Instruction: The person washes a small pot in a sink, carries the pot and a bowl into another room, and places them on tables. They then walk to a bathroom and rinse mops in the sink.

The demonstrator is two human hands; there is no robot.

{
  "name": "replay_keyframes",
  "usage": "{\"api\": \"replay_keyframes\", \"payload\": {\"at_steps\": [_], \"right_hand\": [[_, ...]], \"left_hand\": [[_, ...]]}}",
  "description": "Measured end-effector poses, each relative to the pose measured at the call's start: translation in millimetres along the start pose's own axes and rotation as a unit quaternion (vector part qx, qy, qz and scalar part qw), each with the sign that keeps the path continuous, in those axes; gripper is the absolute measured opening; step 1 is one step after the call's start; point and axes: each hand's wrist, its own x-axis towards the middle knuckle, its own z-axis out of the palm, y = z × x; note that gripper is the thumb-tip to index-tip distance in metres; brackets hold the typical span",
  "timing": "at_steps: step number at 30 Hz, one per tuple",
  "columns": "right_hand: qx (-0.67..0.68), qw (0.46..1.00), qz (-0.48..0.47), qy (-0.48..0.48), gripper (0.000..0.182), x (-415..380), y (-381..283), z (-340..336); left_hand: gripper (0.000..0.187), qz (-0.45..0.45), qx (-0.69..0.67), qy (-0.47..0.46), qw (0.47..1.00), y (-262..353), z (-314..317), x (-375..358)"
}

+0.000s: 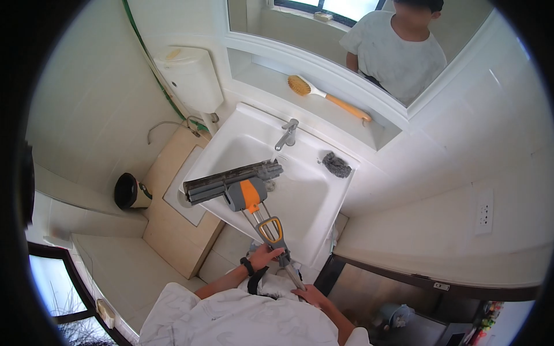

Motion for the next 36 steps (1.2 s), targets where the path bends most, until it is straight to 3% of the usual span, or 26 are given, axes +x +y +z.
{"api": "replay_keyframes", "payload": {"at_steps": [3,8,12,15,21,25,27,36], "right_hand": [[0.004,1.000,0.003,0.019,0.041,-3,5,2],[-0.033,0.985,-0.104,0.132,0.039,1,13,10],[-0.048,0.983,-0.108,0.140,0.041,1,14,9],[-0.056,0.983,-0.107,0.141,0.039,2,17,9],[-0.079,0.973,-0.129,0.175,0.041,-20,-24,5],[-0.067,0.973,-0.132,0.179,0.041,-27,-33,10],[-0.046,0.971,-0.138,0.192,0.042,-27,-29,15],[-0.069,0.965,-0.134,0.214,0.041,-20,-26,21]], "left_hand": [[0.043,-0.011,0.009,-0.012,1.000,-12,4,9],[0.042,-0.033,-0.016,0.008,0.999,-24,6,28],[0.039,-0.052,-0.047,-0.002,0.998,-17,7,27],[0.049,-0.032,-0.062,0.022,0.997,-5,12,23],[0.038,0.046,-0.126,-0.029,0.991,28,16,27],[0.034,0.034,-0.149,-0.052,0.987,61,26,13],[0.033,0.084,-0.155,-0.010,0.984,58,30,11],[0.025,0.056,-0.134,-0.008,0.989,57,23,11]]}}
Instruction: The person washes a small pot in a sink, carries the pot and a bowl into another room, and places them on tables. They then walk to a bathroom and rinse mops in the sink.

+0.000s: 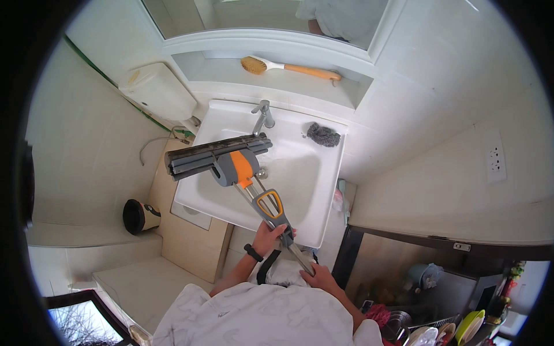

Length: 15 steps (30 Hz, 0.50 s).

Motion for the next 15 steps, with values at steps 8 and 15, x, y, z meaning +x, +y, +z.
{"api": "replay_keyframes", "payload": {"at_steps": [8,15], "right_hand": [[0.008,1.000,-0.008,-0.006,0.041,-3,-41,-13],[-0.012,1.000,0.017,-0.018,0.044,-12,-53,-25]], "left_hand": [[0.018,0.031,0.027,0.026,0.999,26,4,-3],[0.017,0.012,0.001,0.026,1.000,35,11,-12]]}}
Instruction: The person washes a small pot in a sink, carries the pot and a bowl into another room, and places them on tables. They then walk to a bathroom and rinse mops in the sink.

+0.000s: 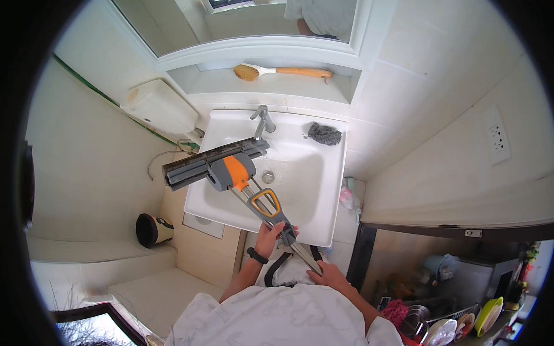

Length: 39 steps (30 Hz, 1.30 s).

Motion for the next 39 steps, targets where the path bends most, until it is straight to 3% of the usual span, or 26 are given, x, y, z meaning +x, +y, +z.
{"api": "replay_keyframes", "payload": {"at_steps": [17,26,39], "right_hand": [[0.012,1.000,0.011,-0.001,0.047,-3,-15,-7],[-0.051,0.998,0.022,0.000,0.048,-18,-18,-19],[-0.027,0.999,0.004,0.031,0.046,-4,-8,-19]], "left_hand": [[0.020,0.021,0.039,-0.014,0.999,12,2,2],[0.026,0.006,0.046,-0.019,0.999,13,6,-14],[0.021,0.011,0.010,-0.035,0.999,1,4,10]]}}
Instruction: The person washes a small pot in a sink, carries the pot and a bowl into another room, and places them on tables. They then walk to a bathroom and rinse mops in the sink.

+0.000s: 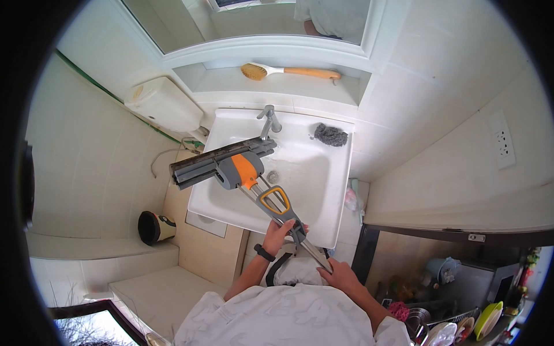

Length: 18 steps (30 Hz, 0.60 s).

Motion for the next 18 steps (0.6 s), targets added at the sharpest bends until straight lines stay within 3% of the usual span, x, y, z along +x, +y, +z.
{"api": "replay_keyframes", "payload": {"at_steps": [6,16,18], "right_hand": [[-0.055,0.998,-0.018,0.015,0.047,2,0,1],[-0.049,0.997,0.048,-0.018,0.049,-5,11,20],[-0.062,0.998,0.008,-0.010,0.052,-6,17,21]], "left_hand": [[0.024,-0.004,0.036,-0.007,0.999,-6,-5,4],[0.024,-0.011,0.034,0.012,0.999,4,-1,-20],[0.024,-0.007,0.041,0.004,0.999,5,-3,-23]]}}
